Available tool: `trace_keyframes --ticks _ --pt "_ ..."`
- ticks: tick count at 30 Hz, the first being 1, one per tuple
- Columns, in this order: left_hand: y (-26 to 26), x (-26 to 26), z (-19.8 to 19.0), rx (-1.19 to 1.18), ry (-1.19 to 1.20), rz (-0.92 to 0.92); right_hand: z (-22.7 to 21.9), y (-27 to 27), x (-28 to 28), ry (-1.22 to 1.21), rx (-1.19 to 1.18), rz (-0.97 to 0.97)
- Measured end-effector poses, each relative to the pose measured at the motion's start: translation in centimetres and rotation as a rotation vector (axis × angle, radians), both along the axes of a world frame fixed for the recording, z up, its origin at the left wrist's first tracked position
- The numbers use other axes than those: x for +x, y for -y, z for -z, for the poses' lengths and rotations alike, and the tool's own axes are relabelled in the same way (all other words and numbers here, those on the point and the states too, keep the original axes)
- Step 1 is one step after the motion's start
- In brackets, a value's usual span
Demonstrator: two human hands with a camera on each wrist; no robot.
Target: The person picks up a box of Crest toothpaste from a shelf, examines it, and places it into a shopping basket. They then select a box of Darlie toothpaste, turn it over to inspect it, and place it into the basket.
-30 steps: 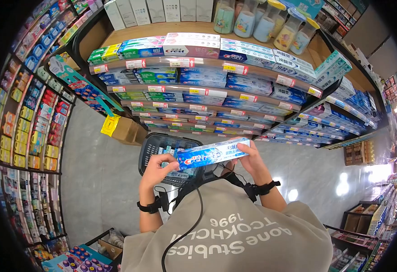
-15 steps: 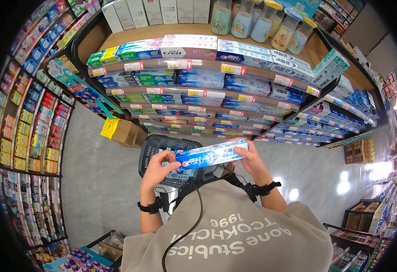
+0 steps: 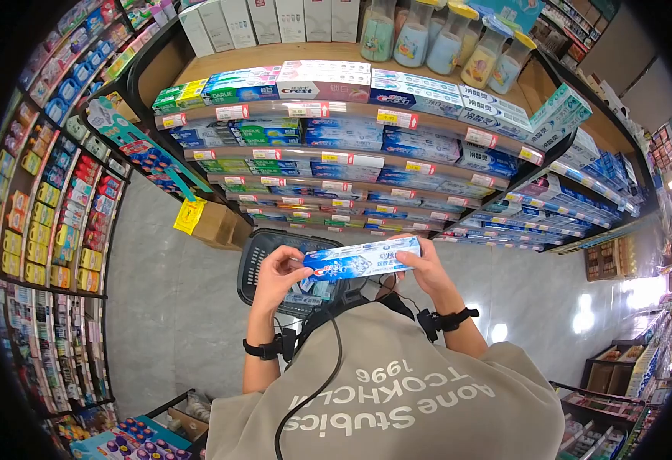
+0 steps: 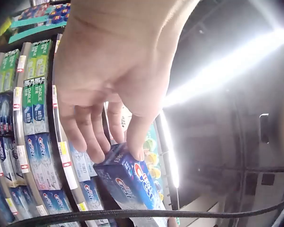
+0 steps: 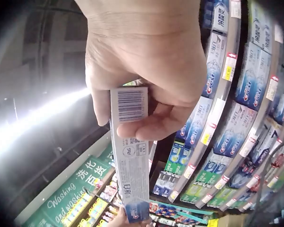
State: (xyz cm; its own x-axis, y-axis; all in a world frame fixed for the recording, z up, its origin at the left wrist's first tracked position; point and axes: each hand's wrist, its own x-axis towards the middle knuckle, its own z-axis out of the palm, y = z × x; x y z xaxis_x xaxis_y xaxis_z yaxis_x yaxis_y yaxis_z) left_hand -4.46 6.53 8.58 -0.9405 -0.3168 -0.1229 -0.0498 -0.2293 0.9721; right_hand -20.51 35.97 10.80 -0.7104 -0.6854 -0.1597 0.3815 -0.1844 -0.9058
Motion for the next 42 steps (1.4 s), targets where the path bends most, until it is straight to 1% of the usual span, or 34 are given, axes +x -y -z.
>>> trace_keyframes --ticks 9,12,16,21,27,36,42 --pt "0.6 0.7 0.6 0.101 -0.019 -0.052 -0.5 0.5 0.1 -0.037 0.010 -0.043" --pt "0.2 0.7 -0.3 0.130 -0.026 -0.076 -0.4 0.6 0.3 -0.039 0.015 -0.057" --pt "0.4 1.1 0.6 0.110 -0.012 -0.038 -0.2 0.3 0.3 -0.038 0.009 -0.076" --pt "0.3 1.2 0.8 0.127 -0.015 -0.020 -0.6 0.0 0.6 -0.034 0.013 -0.064" --pt "0.0 0.8 0.2 0.184 -0.071 0.042 -0.5 -0.4 0.5 -0.029 -0.006 -0.063" --pt "-0.7 -0.1 -0.3 0.175 -0.095 0.055 -0.5 -1.1 0.0 -0.034 -0.013 -0.064" --pt "-0.7 -0.5 -0.1 0.251 -0.111 0.126 -0.3 -1.4 -0.1 -0.027 -0.027 -0.056"
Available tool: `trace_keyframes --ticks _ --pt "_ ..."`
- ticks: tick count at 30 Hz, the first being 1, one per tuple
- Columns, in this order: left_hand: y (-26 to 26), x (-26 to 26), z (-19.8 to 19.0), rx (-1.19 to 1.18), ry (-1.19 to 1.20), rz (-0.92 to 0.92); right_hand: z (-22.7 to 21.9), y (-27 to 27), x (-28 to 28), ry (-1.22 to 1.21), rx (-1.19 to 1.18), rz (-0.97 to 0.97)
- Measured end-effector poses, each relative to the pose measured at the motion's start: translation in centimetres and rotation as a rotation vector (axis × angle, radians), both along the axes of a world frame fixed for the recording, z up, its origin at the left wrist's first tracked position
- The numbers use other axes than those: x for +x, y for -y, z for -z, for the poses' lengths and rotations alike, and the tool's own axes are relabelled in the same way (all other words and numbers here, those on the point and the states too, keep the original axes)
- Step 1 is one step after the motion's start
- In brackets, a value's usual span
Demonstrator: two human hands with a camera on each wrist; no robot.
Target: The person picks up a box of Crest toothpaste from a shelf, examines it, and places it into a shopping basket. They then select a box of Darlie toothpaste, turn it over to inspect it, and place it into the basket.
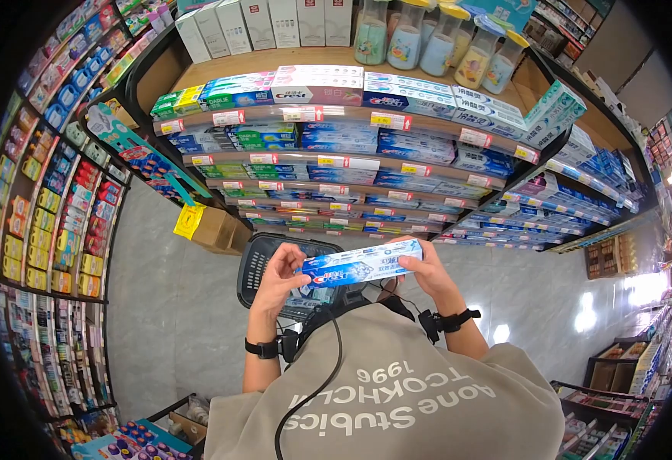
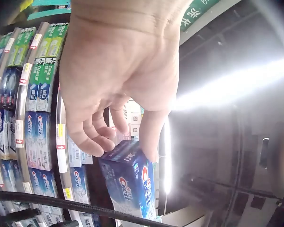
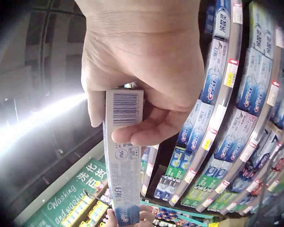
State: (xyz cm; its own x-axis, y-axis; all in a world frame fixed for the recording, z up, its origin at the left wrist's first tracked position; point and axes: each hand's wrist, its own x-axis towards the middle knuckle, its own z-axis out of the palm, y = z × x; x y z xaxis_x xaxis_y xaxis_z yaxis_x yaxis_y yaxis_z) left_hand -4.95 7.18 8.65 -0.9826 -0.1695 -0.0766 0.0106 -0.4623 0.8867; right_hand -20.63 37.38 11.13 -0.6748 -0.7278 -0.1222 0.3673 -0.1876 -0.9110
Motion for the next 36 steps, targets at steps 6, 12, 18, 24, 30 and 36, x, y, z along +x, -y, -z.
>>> trace_keyframes --ticks 6,12,18,24,30,36 --pt "-0.2 -0.2 -1.4 0.055 -0.010 0.003 -0.2 0.2 0.8 0.009 -0.013 0.040" --pt "0.4 0.4 -0.6 -0.007 0.075 -0.001 0.7 0.5 0.9 0.004 -0.003 0.026" --pt "0.4 1.5 -0.7 -0.015 0.074 -0.025 0.2 1.2 1.2 0.007 0.020 -0.009" --pt "0.4 2.1 -0.6 0.007 0.049 -0.035 -0.1 1.5 1.2 0.006 0.030 -0.019" --pt "0.4 1.5 0.2 -0.029 -0.018 -0.011 0.2 0.9 0.7 -0.012 0.004 -0.021" --pt "-0.4 1.3 0.4 -0.013 0.104 0.150 0.3 0.4 0.6 0.017 -0.031 0.013"
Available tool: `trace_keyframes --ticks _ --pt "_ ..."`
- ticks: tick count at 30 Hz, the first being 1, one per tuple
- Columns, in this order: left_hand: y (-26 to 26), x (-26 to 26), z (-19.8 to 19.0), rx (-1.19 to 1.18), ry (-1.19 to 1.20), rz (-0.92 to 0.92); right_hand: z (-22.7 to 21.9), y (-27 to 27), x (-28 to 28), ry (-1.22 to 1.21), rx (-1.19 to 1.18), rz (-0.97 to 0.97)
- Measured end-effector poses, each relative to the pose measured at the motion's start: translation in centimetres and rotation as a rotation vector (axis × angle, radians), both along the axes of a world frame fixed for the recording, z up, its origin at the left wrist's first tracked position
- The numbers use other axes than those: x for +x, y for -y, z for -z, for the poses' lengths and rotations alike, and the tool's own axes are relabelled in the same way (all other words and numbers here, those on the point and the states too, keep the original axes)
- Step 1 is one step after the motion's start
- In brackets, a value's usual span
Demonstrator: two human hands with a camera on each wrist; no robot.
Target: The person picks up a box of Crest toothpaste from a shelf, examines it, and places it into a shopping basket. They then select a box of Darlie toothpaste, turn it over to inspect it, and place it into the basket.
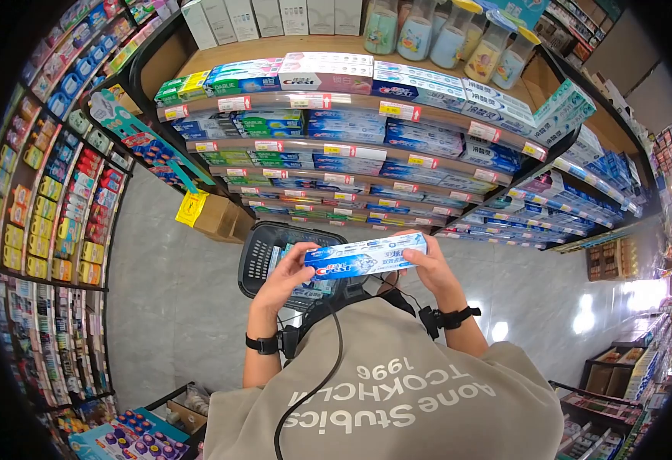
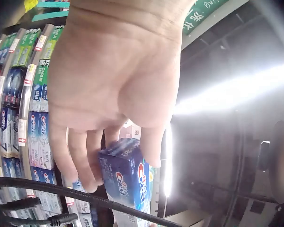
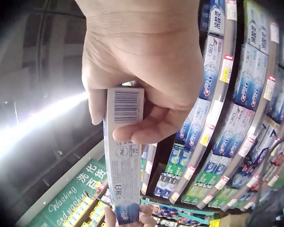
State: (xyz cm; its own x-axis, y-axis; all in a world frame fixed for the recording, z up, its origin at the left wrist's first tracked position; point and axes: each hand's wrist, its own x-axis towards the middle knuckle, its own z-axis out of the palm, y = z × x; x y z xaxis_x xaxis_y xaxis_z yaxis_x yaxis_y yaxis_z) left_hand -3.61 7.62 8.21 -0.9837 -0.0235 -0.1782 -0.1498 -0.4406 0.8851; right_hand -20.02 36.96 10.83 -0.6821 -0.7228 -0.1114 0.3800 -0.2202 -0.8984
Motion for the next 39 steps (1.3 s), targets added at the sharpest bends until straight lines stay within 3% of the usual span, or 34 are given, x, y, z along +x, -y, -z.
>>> trace_keyframes --ticks 4,25,28,39 --pt "-0.8 -0.2 -1.9 -0.153 0.095 0.100 0.2 0.0 0.4 0.024 0.024 0.002" --pt "-0.7 -0.4 -1.6 -0.088 0.049 0.101 -0.1 0.4 -0.1 0.113 -0.001 -0.089" --pt "-0.2 -0.2 -1.6 0.041 0.078 0.165 0.1 0.5 0.0 0.129 0.024 -0.109" --pt "0.5 -0.1 -1.7 -0.056 0.065 0.166 -0.7 0.8 0.2 0.124 0.055 -0.160"
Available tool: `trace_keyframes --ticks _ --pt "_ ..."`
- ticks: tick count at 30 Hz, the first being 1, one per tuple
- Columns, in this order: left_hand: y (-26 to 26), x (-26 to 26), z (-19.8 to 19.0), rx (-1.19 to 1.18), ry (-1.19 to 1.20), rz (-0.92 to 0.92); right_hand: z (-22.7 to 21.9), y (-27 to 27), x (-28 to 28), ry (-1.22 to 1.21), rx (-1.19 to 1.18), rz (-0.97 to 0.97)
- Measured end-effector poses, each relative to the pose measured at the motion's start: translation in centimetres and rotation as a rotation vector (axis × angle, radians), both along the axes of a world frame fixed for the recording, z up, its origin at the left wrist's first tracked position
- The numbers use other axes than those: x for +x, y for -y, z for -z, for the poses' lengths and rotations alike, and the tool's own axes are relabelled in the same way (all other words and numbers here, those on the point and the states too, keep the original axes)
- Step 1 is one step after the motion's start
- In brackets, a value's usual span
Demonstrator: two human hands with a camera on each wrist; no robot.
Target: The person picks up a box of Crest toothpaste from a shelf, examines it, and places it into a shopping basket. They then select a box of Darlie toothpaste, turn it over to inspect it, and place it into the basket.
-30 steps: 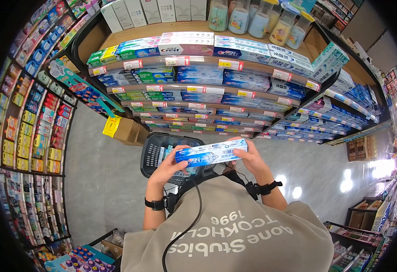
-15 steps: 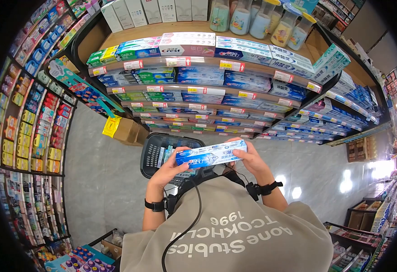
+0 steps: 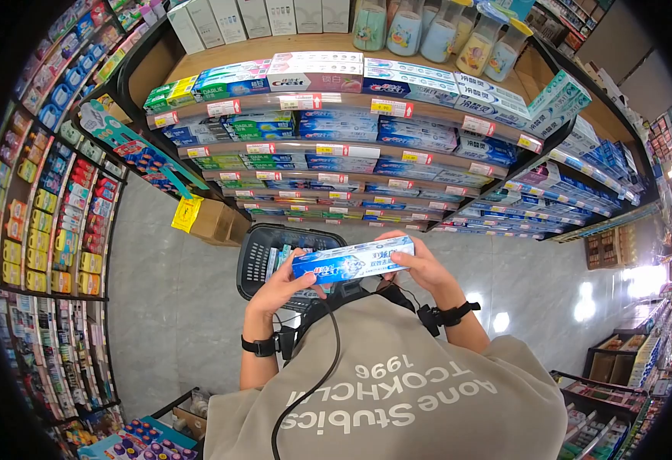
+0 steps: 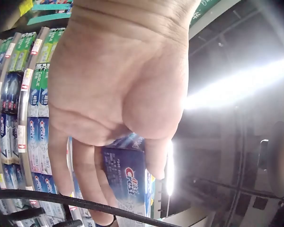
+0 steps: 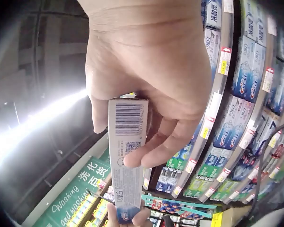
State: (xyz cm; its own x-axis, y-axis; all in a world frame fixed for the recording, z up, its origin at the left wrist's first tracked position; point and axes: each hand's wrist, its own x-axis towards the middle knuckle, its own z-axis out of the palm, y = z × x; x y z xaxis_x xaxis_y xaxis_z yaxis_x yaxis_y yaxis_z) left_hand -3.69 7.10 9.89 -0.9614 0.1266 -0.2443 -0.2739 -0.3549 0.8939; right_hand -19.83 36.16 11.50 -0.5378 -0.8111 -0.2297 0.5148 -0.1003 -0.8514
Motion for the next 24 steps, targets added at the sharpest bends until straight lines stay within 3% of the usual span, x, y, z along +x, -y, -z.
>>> trace_keyframes --ticks 10,16,19,24 --pt "0.7 0.0 0.8 -0.057 -0.058 0.045 -0.1 -0.1 0.0 -0.031 -0.036 -0.030" --pt "0.7 0.3 -0.7 -0.008 -0.051 0.030 0.1 -0.5 -0.2 -0.102 0.013 -0.083" --pt "0.6 0.6 -1.1 -0.089 -0.085 0.025 0.5 -0.6 0.0 -0.359 -0.003 -0.108" --pt "1.0 0.8 -1.7 -0.129 -0.127 -0.072 0.1 0.0 0.5 -0.184 -0.180 -0.061"
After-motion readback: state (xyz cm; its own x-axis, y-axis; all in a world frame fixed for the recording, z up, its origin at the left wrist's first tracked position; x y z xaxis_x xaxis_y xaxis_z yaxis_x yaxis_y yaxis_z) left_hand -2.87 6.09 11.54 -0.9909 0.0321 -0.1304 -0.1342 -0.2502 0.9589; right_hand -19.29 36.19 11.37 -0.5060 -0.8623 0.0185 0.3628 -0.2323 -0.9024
